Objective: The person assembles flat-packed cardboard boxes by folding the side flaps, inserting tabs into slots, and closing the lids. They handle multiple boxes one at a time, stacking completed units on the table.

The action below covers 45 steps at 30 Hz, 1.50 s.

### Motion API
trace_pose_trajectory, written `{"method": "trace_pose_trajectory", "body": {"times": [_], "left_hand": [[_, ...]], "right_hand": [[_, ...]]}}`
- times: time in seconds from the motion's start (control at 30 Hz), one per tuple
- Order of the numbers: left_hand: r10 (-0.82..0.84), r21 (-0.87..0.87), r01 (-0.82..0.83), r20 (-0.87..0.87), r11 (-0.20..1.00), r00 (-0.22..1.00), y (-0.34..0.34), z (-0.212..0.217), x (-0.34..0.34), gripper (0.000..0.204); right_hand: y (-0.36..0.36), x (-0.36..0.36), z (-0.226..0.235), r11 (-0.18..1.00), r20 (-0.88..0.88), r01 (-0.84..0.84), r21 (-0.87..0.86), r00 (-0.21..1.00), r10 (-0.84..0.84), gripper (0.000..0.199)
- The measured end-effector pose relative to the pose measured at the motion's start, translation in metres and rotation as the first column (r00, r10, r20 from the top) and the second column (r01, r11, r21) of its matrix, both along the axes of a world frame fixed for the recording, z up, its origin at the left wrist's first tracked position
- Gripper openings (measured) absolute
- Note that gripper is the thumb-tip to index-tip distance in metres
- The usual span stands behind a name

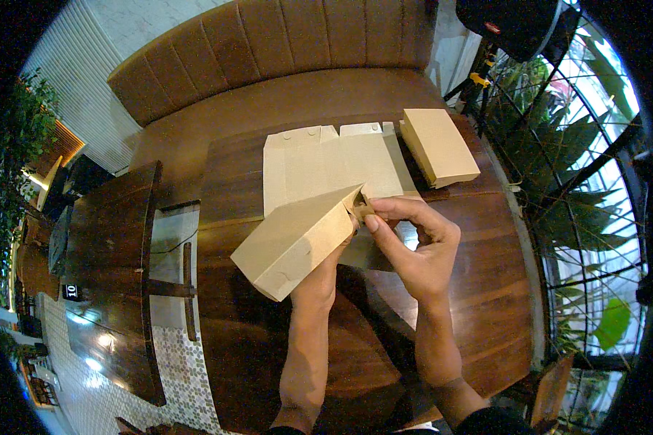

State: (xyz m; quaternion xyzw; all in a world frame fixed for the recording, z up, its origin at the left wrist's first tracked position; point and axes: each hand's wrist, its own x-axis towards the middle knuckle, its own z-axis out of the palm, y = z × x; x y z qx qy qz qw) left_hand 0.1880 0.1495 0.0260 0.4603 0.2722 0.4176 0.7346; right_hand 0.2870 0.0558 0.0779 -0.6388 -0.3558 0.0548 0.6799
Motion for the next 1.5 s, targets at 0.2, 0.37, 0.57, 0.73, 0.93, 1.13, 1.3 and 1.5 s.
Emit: {"method": "trace_pose_trajectory", "body": {"times": [0.2, 0.37, 0.57, 0.73, 0.93, 1.13, 1.3, 1.5], "left_hand": [[0.071, 0.214, -0.008, -0.29, 0.977, 0.954, -0.001, 0.012, -0.004, 0.062], [0.231, 0.522, 0.023, -0.416, 0.853, 0.88, 0.003, 0.022, -0.012, 0.034], [0.04, 0.422, 0.006, -0.1, 0.907, 0.994, 0.01, 0.029, -0.003, 0.066], [-0.026, 0.432, 0.127, -0.231, 0.893, 0.973, 0.012, 0.032, -0.008, 0.058], [-0.043, 0.369, 0.161, -0.308, 0.916, 0.95, 0.02, 0.028, -0.007, 0.057], [-0.019, 0.217, 0.022, -0.017, 0.976, 1.0, 0.019, 0.017, 0.004, 0.062], [-0.047, 0.206, 0.037, 0.044, 0.978, 0.998, 0.018, 0.012, 0.008, 0.052], [-0.087, 0.432, 0.194, -0.254, 0.881, 0.963, 0.003, 0.031, -0.008, 0.05]], "right_hand": [[0.001, 0.001, -0.001, 0.997, -0.015, -0.045, -0.054, 0.999, 0.045, 0.02], [0.007, -0.002, -0.006, 0.989, -0.134, -0.145, -0.022, 0.981, 0.14, 0.023], [0.01, 0.0, -0.008, 0.99, -0.197, -0.141, -0.019, 0.971, 0.135, 0.026], [0.01, 0.004, -0.011, 0.985, -0.245, -0.163, -0.06, 0.959, 0.144, 0.026], [0.02, 0.001, -0.015, 0.991, -0.28, -0.137, -0.008, 0.951, 0.129, 0.023], [0.021, -0.003, -0.016, 0.992, -0.251, -0.116, -0.06, 0.963, 0.097, 0.022], [0.026, -0.001, -0.024, 0.99, -0.214, -0.132, -0.039, 0.969, 0.121, 0.024], [0.033, 0.0, -0.032, 0.996, -0.277, -0.086, -0.005, 0.958, 0.081, 0.033]]}}
